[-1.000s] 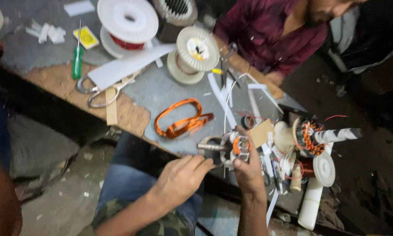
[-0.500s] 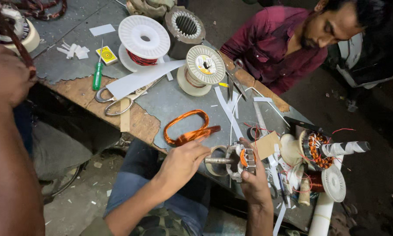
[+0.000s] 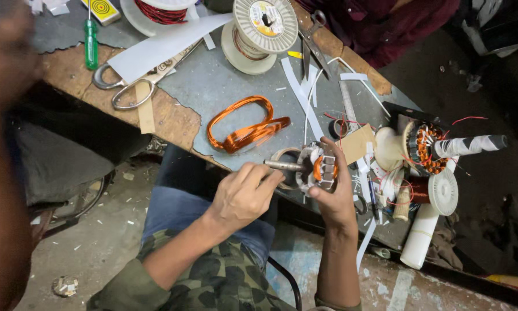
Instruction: The person winds copper wire around a motor stator core, inserts white insulating strips between windings, and trims excess wire with scissors. The work is performed at a cluttered bench with spools of wire and tools nearby.
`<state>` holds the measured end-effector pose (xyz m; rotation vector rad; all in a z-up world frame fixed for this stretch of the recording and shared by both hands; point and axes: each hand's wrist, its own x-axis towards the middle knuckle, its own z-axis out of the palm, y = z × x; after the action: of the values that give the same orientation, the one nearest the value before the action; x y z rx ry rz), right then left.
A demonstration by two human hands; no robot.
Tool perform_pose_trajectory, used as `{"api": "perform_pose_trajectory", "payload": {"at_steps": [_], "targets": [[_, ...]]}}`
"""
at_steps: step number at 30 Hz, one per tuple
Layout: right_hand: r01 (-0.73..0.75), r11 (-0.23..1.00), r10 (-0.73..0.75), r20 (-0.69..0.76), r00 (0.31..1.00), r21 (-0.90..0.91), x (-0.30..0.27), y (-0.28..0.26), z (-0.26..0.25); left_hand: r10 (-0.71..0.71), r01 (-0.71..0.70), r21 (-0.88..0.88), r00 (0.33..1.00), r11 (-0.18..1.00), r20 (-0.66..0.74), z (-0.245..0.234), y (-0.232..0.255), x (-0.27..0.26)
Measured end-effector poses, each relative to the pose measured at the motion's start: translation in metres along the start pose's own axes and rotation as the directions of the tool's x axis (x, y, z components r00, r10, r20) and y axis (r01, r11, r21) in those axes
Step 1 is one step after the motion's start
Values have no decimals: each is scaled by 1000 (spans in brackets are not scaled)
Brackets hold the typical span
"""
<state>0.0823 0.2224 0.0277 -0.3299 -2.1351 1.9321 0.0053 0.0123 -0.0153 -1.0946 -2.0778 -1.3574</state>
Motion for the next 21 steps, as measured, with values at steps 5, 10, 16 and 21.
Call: {"api": "perform_pose_trajectory", "payload": {"at_steps": [5, 10, 16, 21], "targets": [[45, 981, -50, -21, 999, -190, -1, -1, 3, -34, 33, -58, 999, 998, -25, 9, -11, 3], [301, 919, -265, 166, 950, -256, -1, 8, 7, -123, 119, -137, 992, 983, -20, 9, -12, 1], [407, 862, -315, 309, 898, -303, 7, 17, 6, -184, 184, -176, 983, 967, 13, 6, -11, -2], [432, 834, -308, 358, 881, -345, 12, 18, 3, -184, 180, -164, 983, 970, -6, 2, -10, 1]]}}
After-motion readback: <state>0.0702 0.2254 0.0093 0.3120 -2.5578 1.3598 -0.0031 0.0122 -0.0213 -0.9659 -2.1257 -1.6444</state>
